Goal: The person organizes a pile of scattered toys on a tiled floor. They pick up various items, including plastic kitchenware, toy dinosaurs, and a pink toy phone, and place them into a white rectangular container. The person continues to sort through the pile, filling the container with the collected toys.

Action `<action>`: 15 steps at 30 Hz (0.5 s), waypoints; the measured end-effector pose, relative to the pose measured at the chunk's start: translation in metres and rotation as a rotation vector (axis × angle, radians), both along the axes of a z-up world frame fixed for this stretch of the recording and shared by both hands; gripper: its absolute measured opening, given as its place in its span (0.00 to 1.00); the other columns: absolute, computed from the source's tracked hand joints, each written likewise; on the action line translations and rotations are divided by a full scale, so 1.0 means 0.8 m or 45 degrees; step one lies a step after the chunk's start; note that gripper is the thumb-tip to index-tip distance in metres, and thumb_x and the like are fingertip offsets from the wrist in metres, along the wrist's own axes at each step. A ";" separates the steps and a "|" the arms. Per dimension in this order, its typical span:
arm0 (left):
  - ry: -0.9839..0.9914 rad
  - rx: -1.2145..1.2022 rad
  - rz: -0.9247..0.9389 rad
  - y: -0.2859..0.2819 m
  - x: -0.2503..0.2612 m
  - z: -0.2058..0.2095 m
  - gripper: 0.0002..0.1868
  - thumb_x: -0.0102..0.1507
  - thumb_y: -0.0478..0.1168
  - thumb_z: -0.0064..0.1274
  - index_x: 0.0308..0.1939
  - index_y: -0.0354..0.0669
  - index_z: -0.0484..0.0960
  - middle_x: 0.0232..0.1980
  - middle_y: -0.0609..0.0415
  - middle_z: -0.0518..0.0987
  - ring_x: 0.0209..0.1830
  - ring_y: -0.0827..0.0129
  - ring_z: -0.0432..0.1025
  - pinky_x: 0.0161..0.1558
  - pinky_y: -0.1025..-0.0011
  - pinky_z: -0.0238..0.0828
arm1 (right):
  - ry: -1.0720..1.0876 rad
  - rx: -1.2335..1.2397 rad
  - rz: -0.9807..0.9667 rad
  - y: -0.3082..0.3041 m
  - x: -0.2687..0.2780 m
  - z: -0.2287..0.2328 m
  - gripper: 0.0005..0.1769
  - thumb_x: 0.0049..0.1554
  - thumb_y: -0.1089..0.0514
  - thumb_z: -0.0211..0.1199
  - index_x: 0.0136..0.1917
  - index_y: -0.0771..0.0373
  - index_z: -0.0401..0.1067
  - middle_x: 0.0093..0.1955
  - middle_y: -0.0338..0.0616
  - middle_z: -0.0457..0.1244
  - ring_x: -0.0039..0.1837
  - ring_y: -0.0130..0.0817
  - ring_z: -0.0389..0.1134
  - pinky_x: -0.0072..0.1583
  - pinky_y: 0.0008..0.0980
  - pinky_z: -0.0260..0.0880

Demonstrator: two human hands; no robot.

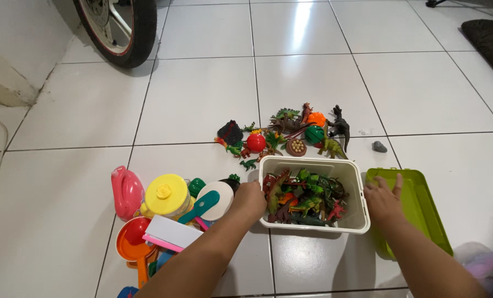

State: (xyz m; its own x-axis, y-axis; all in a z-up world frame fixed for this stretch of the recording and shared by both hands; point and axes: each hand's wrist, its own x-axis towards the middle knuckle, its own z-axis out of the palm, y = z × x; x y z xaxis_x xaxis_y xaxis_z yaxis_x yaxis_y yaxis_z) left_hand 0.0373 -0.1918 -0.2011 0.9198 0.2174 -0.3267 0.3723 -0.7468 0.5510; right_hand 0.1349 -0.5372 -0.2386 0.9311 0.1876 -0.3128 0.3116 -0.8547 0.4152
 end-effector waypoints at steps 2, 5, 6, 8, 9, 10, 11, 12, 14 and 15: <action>0.014 0.051 -0.034 -0.001 0.001 0.001 0.16 0.65 0.39 0.52 0.54 0.35 0.80 0.51 0.35 0.82 0.51 0.44 0.78 0.51 0.55 0.76 | -0.155 0.116 -0.050 -0.003 0.005 0.004 0.17 0.61 0.50 0.57 0.63 0.41 0.73 0.68 0.30 0.64 0.81 0.35 0.51 0.77 0.72 0.20; -0.142 0.062 0.050 -0.016 -0.006 0.015 0.38 0.65 0.30 0.44 0.81 0.35 0.53 0.65 0.34 0.73 0.57 0.43 0.75 0.55 0.52 0.77 | -0.297 0.686 -0.488 -0.003 0.029 0.021 0.13 0.65 0.53 0.59 0.60 0.47 0.79 0.61 0.45 0.69 0.68 0.41 0.67 0.77 0.66 0.47; -0.284 0.276 -0.104 -0.019 -0.013 0.023 0.40 0.64 0.33 0.47 0.80 0.38 0.53 0.69 0.35 0.68 0.63 0.43 0.70 0.60 0.48 0.69 | -0.373 0.992 -0.518 0.001 0.036 0.028 0.12 0.66 0.54 0.60 0.61 0.53 0.77 0.59 0.47 0.69 0.64 0.42 0.69 0.73 0.62 0.56; -0.562 0.698 -0.424 -0.028 -0.034 0.035 0.44 0.60 0.40 0.53 0.79 0.44 0.54 0.77 0.38 0.58 0.75 0.43 0.58 0.70 0.42 0.52 | -0.522 1.603 -0.575 0.005 0.043 0.045 0.13 0.66 0.56 0.63 0.61 0.64 0.73 0.54 0.52 0.70 0.54 0.43 0.73 0.63 0.52 0.74; -0.541 0.567 -0.431 -0.031 -0.038 0.039 0.41 0.62 0.44 0.51 0.78 0.44 0.54 0.78 0.37 0.55 0.76 0.42 0.53 0.71 0.40 0.45 | -0.390 1.668 -0.539 0.012 0.045 0.054 0.13 0.65 0.57 0.62 0.61 0.63 0.74 0.52 0.51 0.71 0.53 0.39 0.74 0.60 0.45 0.74; -0.519 0.436 -0.438 -0.034 -0.044 0.040 0.39 0.64 0.48 0.49 0.78 0.45 0.54 0.78 0.36 0.52 0.78 0.41 0.47 0.72 0.39 0.37 | -0.257 1.730 -0.503 0.023 0.045 0.062 0.12 0.64 0.58 0.61 0.60 0.62 0.74 0.50 0.49 0.72 0.52 0.34 0.74 0.57 0.39 0.75; -0.500 0.306 -0.444 -0.036 -0.047 0.039 0.38 0.66 0.51 0.48 0.77 0.45 0.55 0.79 0.35 0.49 0.79 0.39 0.42 0.73 0.37 0.29 | -0.127 1.790 -0.464 0.035 0.042 0.072 0.12 0.63 0.59 0.60 0.60 0.61 0.75 0.49 0.47 0.73 0.50 0.30 0.75 0.53 0.32 0.75; -0.465 0.304 -0.427 -0.035 -0.049 0.037 0.38 0.66 0.52 0.46 0.77 0.45 0.54 0.80 0.37 0.49 0.80 0.40 0.41 0.74 0.38 0.29 | -0.027 1.691 -0.404 0.049 0.035 0.081 0.12 0.62 0.59 0.61 0.59 0.61 0.76 0.48 0.47 0.73 0.50 0.31 0.75 0.53 0.33 0.76; -0.395 0.298 -0.392 -0.032 -0.051 0.031 0.39 0.67 0.54 0.44 0.78 0.44 0.53 0.81 0.42 0.49 0.80 0.41 0.38 0.74 0.38 0.27 | 0.083 1.564 -0.255 0.076 0.018 0.096 0.13 0.59 0.59 0.63 0.58 0.61 0.76 0.48 0.48 0.74 0.48 0.33 0.76 0.52 0.35 0.78; -0.411 0.330 -0.408 -0.031 -0.051 0.027 0.38 0.67 0.54 0.43 0.78 0.44 0.53 0.81 0.41 0.49 0.81 0.42 0.38 0.74 0.38 0.27 | 0.097 1.537 -0.169 0.088 0.006 0.101 0.14 0.58 0.59 0.64 0.58 0.61 0.76 0.47 0.48 0.74 0.47 0.34 0.77 0.52 0.36 0.78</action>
State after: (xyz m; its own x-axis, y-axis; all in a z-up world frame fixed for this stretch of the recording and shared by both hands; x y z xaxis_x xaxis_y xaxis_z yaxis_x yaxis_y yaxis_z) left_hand -0.0037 -0.2168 -0.1794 0.9984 -0.0551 0.0117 -0.0554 -0.9226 0.3816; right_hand 0.1400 -0.4667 -0.1576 0.9521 0.3004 -0.0579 0.1811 -0.7061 -0.6845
